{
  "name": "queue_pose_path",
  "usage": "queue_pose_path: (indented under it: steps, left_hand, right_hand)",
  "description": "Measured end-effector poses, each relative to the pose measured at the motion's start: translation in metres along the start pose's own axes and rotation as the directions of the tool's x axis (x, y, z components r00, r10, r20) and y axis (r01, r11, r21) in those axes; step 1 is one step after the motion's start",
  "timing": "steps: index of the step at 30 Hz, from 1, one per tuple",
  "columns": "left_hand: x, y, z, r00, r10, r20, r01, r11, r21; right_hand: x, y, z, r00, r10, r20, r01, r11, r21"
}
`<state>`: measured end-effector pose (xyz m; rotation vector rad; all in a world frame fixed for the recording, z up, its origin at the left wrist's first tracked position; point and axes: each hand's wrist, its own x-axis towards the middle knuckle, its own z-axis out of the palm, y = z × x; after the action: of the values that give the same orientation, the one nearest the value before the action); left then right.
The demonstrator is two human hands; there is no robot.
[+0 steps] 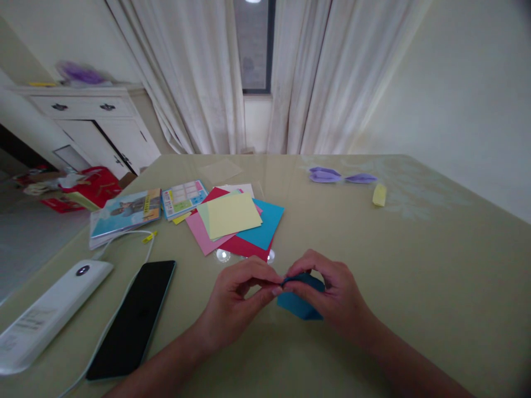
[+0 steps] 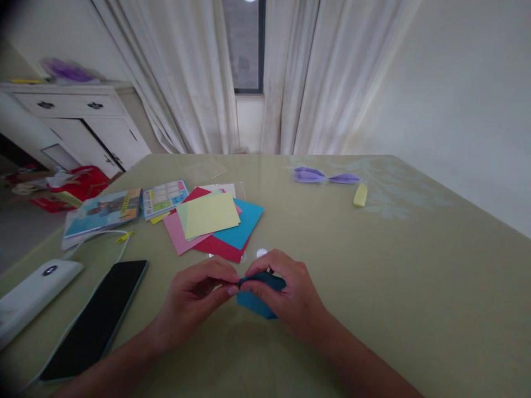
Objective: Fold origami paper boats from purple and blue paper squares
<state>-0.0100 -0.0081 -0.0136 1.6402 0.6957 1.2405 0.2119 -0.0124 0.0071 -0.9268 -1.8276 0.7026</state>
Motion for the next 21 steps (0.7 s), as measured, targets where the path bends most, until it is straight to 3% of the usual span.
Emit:
queue_pose_path:
  steps: [6,21]
  left_hand:
    - [-0.0020,0.0040,0.0030,0.998,-0.048,-0.049,0.046,0.998,-0.044]
    - [-0.0034,0.0022,0.0022,0.997,-0.061,-0.042,0.062,0.997,0.042]
  right_hand:
    - [0.0030,-0.0007,-0.0005,0.992,-0.123,0.029,0.122,0.992,0.036]
    - [0.0024,0.0012,-0.0040,0.987,-0.133,0.090,0.133,0.991,0.006]
